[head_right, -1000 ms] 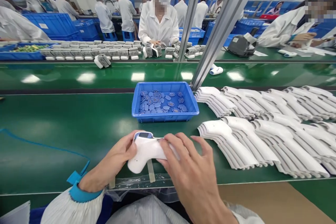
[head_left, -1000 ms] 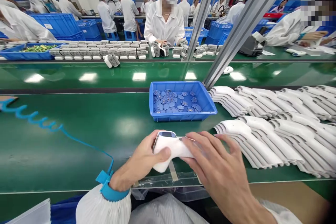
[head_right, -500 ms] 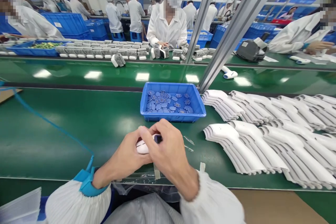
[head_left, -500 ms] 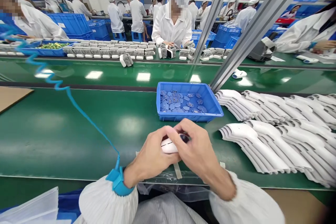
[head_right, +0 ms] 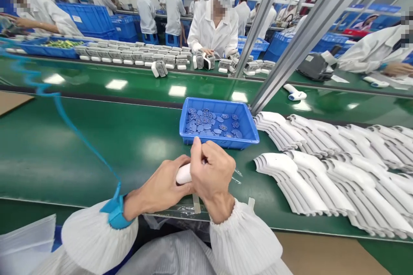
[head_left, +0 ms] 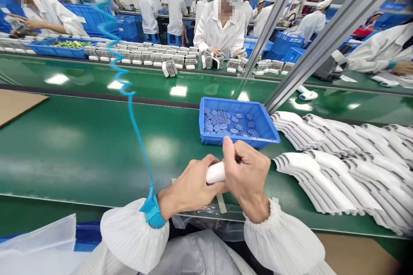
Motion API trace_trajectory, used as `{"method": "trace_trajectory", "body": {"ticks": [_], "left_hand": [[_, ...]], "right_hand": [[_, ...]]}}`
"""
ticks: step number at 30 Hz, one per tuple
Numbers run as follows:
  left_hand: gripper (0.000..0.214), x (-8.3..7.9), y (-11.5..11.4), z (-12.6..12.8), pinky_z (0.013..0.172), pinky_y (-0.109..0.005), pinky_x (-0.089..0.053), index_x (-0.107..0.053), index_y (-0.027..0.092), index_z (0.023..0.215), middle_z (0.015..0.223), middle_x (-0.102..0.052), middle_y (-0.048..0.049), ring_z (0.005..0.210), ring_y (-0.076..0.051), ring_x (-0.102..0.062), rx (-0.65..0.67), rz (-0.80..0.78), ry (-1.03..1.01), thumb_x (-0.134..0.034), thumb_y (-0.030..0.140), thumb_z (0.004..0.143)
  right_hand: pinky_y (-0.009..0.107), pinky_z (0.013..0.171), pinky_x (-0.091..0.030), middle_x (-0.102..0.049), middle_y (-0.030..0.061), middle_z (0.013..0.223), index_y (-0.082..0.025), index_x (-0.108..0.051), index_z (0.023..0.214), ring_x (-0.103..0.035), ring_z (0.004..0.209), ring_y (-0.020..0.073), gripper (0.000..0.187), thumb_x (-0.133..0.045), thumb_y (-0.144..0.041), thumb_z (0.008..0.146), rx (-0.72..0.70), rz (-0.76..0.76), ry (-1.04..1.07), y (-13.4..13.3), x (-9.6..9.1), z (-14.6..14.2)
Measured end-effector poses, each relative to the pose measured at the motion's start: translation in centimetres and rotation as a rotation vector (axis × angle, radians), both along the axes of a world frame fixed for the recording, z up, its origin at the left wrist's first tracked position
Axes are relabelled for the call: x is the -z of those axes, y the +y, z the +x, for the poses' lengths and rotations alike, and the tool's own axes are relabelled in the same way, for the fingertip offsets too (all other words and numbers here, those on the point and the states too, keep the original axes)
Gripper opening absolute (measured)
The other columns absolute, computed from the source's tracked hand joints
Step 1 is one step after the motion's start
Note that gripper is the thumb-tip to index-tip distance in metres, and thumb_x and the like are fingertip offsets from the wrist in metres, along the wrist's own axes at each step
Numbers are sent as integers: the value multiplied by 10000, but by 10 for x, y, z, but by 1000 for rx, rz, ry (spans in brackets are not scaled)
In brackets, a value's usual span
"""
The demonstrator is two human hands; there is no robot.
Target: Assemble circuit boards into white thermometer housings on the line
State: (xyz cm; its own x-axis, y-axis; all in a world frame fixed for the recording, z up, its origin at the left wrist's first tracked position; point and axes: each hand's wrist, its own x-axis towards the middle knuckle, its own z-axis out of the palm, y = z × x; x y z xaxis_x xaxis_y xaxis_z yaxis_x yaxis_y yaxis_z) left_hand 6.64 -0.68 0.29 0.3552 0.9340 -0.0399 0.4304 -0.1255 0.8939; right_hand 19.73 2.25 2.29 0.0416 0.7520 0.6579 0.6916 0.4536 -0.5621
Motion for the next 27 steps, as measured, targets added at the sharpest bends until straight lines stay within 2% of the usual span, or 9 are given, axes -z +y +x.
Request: {"method": "trace_trajectory", "body": {"ticks": [3,7,10,14,18,20,22,25,27], "left_hand": [[257,2,-2,3,569,-280,-391,-564,166,1029,893,-709,-60,662,-194,-628,-9,45,52,-597,360,864],[229,8,-5,18,555,-312,-330,-544,146,1011,792,-691,-88,611,-241,-626,-51,205,194,-554,306,847],[173,1,-6,14,531,-292,-313,-533,180,980,743,-674,-41,565,-198,-593,-81,105,175,-538,327,890],[256,-21,-9,-30,523,-270,-322,-539,212,835,695,-630,14,558,-159,-552,-100,15,302,-586,451,914],[288,-30,-8,-70,662,-291,-428,-571,234,1140,993,-701,-13,803,-210,-648,-197,210,532,-664,311,879],[432,-26,-3,-71,774,-344,-452,-535,213,1250,1129,-687,-58,943,-261,-647,-168,384,728,-676,178,843],[338,-21,4,-62,800,-391,-443,-587,171,1179,1073,-692,-94,937,-295,-638,-81,500,957,-607,83,853],[212,-16,14,-52,729,-393,-422,-643,136,987,894,-685,-113,831,-299,-634,-40,496,1149,-471,43,905],[194,-17,17,-56,708,-375,-410,-644,141,999,910,-691,-112,840,-298,-636,-118,418,1098,-472,86,928]], "right_hand": [[273,520,-271,-451,-36,501,-192,-432,517,-367,483,82,504,-526,-374,977,-84,-174,-82,0,2,5],[293,514,-266,-494,-6,484,-196,-487,504,-396,459,97,533,-443,-371,1006,-90,-183,-116,-3,7,8],[285,517,-296,-530,-4,485,-193,-534,507,-452,466,105,557,-447,-421,1007,-172,-282,-115,4,-2,15],[269,627,-438,-718,7,684,-193,-718,699,-645,636,150,489,-467,-480,1005,-278,-464,-130,52,-25,39],[284,824,-482,-769,46,1014,-187,-758,987,-693,917,186,178,-590,-226,943,-344,-477,-517,124,-23,54],[280,803,-489,-770,56,958,-179,-758,957,-696,887,191,151,-728,-133,816,-369,-528,-620,151,-12,50],[276,743,-499,-753,51,833,-161,-745,862,-687,784,176,184,-821,-102,705,-369,-579,-688,167,0,42],[289,707,-517,-711,19,767,-135,-706,827,-653,699,140,166,-833,-159,723,-336,-620,-750,174,9,34],[293,690,-510,-702,23,758,-130,-713,851,-644,685,148,164,-823,-152,732,-313,-617,-739,172,7,36]]}}
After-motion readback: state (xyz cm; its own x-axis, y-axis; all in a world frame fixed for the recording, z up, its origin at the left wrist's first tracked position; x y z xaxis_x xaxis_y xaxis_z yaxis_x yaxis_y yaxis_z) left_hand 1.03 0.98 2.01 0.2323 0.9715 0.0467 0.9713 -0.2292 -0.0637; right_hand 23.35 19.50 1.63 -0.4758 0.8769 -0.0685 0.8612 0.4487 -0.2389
